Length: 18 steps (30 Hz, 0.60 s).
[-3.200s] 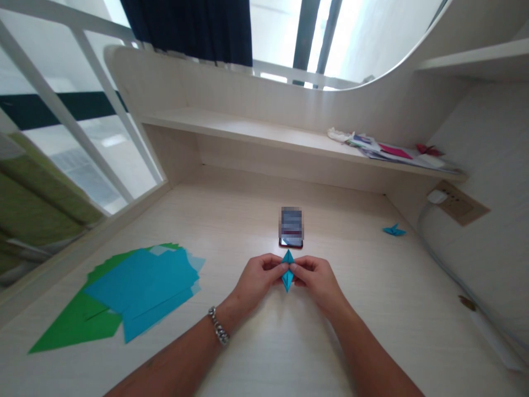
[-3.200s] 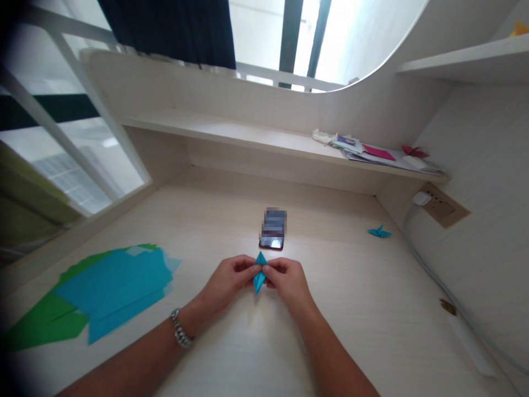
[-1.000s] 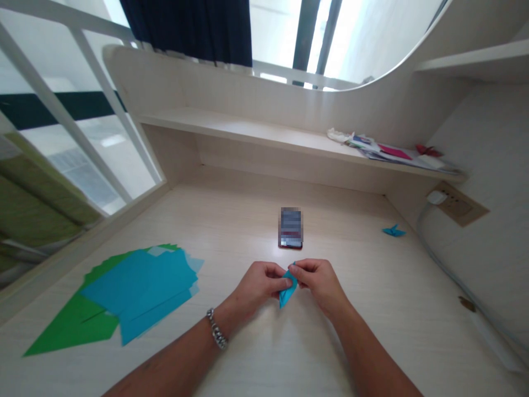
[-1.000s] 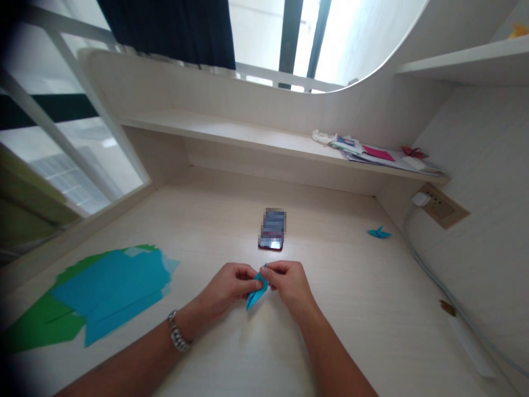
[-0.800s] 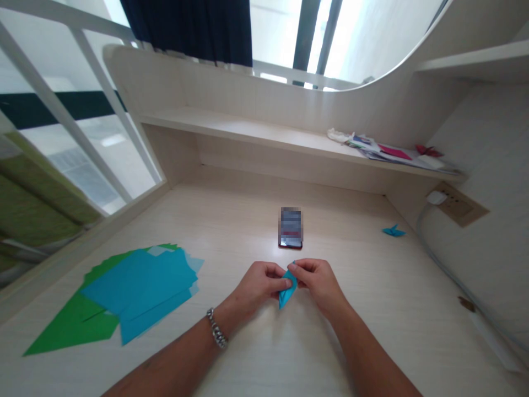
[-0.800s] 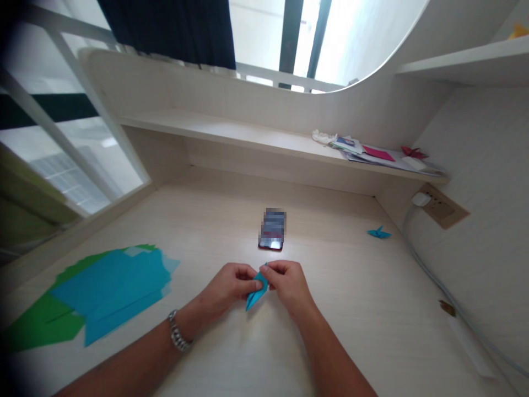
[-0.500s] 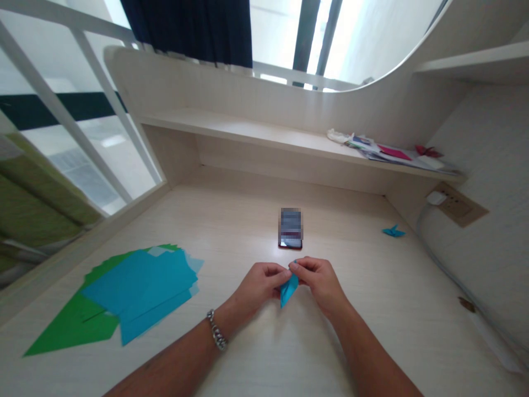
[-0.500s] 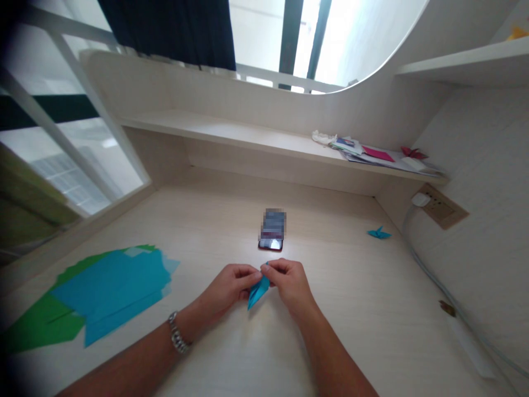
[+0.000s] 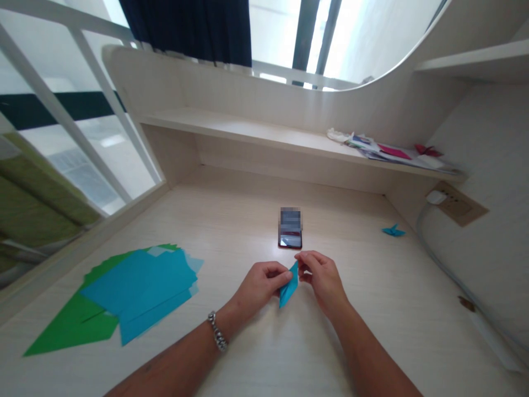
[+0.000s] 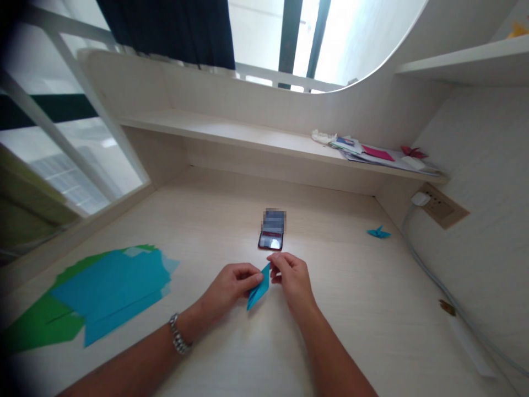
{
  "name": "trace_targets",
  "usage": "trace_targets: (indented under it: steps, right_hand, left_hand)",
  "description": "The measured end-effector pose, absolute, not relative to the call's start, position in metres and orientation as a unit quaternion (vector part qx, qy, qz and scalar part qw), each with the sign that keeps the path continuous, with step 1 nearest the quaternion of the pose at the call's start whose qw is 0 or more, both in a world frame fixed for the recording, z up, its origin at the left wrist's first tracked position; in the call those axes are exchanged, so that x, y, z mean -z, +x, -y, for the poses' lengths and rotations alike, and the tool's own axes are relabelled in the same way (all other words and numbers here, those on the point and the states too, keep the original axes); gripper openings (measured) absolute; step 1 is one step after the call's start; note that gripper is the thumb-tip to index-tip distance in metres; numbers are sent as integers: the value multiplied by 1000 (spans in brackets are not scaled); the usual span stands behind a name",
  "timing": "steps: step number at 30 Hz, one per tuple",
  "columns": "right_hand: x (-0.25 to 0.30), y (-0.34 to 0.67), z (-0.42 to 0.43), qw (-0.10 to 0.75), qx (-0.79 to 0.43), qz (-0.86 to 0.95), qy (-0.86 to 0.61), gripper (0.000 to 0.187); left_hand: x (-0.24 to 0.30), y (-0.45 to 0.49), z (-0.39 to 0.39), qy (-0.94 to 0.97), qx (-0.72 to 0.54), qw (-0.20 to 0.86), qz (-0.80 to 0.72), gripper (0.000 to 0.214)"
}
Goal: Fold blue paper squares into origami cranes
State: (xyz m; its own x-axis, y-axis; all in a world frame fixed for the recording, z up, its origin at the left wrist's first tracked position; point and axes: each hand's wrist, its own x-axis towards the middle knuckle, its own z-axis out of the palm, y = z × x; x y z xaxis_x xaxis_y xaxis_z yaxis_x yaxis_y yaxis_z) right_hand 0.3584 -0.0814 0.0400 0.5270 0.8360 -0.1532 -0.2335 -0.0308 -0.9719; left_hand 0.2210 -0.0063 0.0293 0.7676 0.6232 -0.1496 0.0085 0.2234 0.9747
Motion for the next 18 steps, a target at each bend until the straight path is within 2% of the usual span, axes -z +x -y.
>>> trace_targets:
  steps: [6,11,18]
  right_hand:
    - [-37,361,82,582,-379,368,-619,24]
    - [-36,361,82,599,-339,356,-632,24]
    - [-32,357,82,575,-437,335,-605,36]
  left_hand:
    - [-30,221,7,612,-218,716,-258,22]
    - [-30,222,7,592,-199,742,-243,23]
    - [-29,223,2,568,-271,719,-294,33]
